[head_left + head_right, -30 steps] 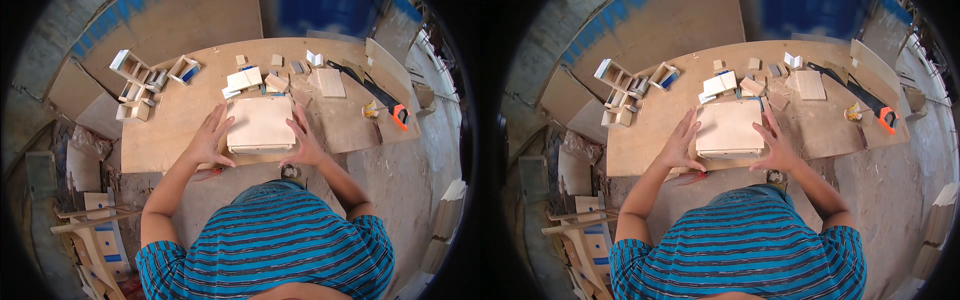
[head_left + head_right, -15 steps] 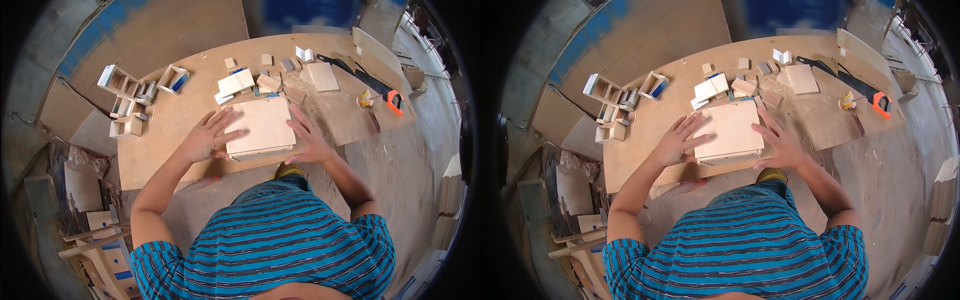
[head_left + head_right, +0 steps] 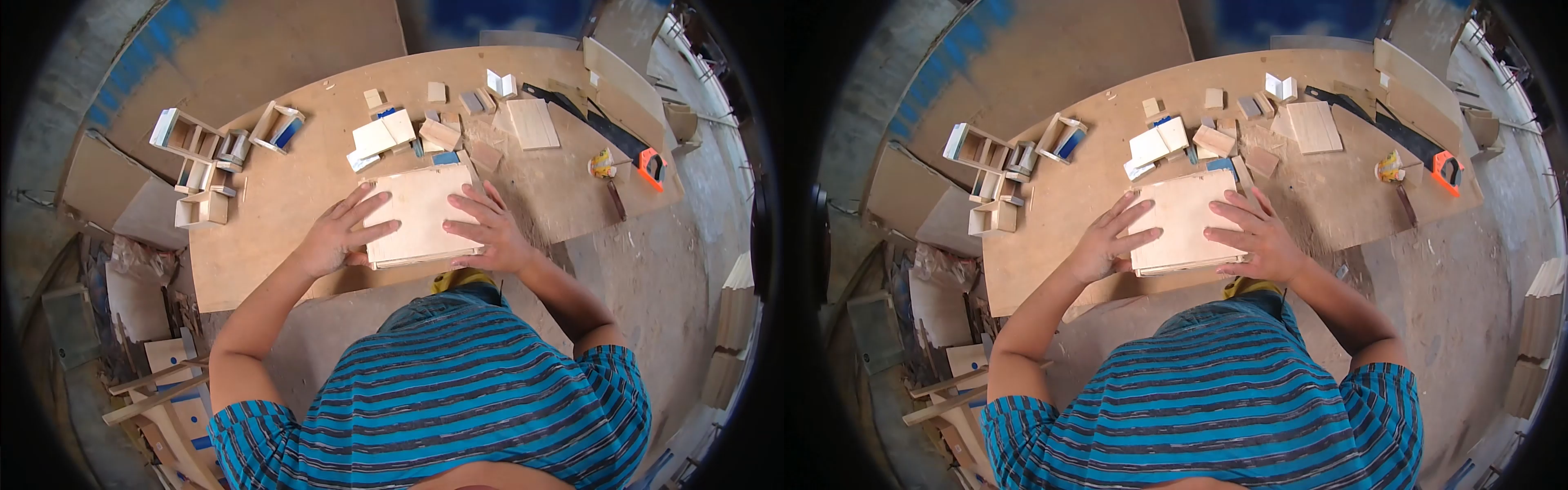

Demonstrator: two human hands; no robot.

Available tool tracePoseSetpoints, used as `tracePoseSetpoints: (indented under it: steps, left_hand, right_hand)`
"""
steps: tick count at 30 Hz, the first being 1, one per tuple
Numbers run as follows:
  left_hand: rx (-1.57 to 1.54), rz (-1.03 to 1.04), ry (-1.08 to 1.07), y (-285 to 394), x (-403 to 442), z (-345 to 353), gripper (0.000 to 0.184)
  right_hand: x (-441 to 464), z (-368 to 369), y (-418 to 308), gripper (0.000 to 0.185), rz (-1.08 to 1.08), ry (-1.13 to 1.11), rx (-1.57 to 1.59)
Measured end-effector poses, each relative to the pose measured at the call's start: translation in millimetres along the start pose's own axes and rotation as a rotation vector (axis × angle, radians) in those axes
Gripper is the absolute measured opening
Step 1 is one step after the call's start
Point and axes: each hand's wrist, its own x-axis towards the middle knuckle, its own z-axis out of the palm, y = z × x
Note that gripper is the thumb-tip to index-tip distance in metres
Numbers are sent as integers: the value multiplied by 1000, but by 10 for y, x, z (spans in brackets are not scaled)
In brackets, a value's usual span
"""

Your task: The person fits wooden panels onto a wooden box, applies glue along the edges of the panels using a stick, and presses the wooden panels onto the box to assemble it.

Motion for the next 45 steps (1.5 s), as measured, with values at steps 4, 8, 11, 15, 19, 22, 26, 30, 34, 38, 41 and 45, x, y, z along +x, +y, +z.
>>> tracePoseSetpoints:
  steps: [4,8,11,15,19,22,26,30,34,38,41,45]
  left_hand:
    - [49,-19,-45,33,-4,-36,84]
    - [88,-29,-100,112,-27,-96,94]
    - [-58,-2,45,73,-132,2,104]
    - [-632,-302,380,47,-254,498,117]
    - [-1217,-514,503,109,-73,687,101]
    - [-1392,-609,556,174,53,713,96]
    - [-1658,-748,450,333,113,564,93]
    - [-1654,-783,428,305,82,583,94]
    - [-1702,-831,433,334,120,574,93]
    - [-1662,-806,510,403,203,513,89]
    - [-1619,-780,533,410,273,498,87]
    - [-1610,-799,582,389,284,561,85]
  right_hand:
    - [0,20,-9,59,10,22,20]
    - [-6,-48,-28,68,11,-45,-45]
    - [-58,-93,-109,79,139,78,228]
    - [-126,109,12,84,580,356,942]
    - [-93,386,151,80,559,302,1185]
    - [42,411,243,74,758,335,1230]
    - [208,190,92,73,937,230,1383]
    - [217,163,41,73,920,127,1451]
    - [262,192,7,77,952,165,1496]
    - [302,208,-35,77,1023,213,1516]
    - [298,236,-23,76,996,219,1465]
    - [287,241,-4,82,991,201,1458]
